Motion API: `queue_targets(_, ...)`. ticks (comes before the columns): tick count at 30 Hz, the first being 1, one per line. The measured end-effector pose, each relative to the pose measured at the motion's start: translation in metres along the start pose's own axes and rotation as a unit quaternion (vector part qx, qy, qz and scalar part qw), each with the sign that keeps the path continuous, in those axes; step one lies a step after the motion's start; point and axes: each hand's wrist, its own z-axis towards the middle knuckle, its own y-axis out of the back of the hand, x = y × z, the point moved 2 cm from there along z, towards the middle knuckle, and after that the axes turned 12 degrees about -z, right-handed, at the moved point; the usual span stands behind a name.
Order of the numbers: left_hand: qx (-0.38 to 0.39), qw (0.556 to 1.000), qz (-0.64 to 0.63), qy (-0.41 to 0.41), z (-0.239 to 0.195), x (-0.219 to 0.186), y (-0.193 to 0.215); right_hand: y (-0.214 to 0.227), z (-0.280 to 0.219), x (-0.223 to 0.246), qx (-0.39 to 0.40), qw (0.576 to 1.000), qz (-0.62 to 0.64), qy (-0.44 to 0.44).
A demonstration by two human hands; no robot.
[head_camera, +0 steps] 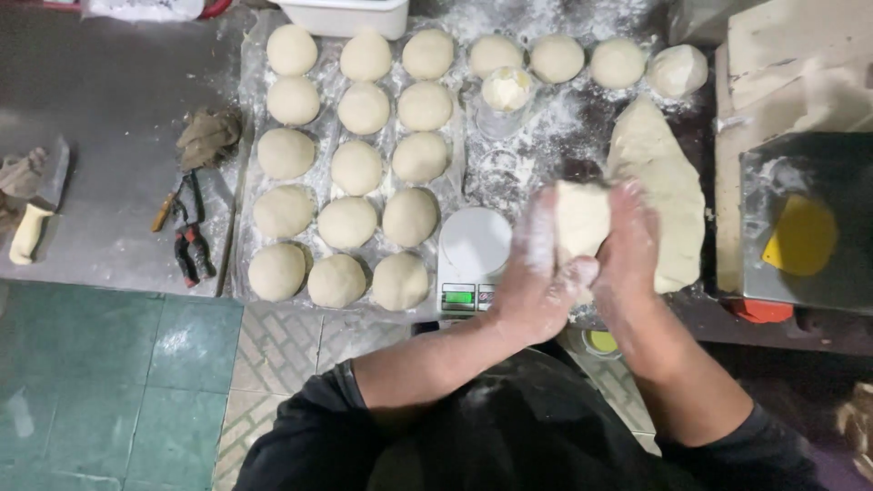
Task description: Forming dough balls by weighing pieces of dough and rolling them by hand.
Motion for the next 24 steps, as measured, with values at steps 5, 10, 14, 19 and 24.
queue_targets(5,-0.012,0.944,-0.257,0.207,-0.001,0.04,0.0,0.006,-0.02,0.006,0.213,0.948,0.208,-0.114)
queue_targets(10,0.108,0.883,-0.188,0.415,0.029,0.018,-0.012,0.038,-0.035,0.042,0.036,0.873,-0.217,0.435)
queue_targets(14,0.235,0.926,-0.191,0.226,0.028,-0.042,-0.035,0.085,-0.023,0.02,0.04,0.989,0.004,0.142)
queue_targets(19,0.011,0.986,-0.128,0.111,-0.025,-0.052,-0.084,0.103,-0.042,0.022,0.008,0.986,0.164,-0.029)
queue_targets(24,0.035,0.844,-0.299,0.443,-0.015,-0.028,-0.104,0.132,-0.057,0.03,0.092,0.978,0.186,0.023)
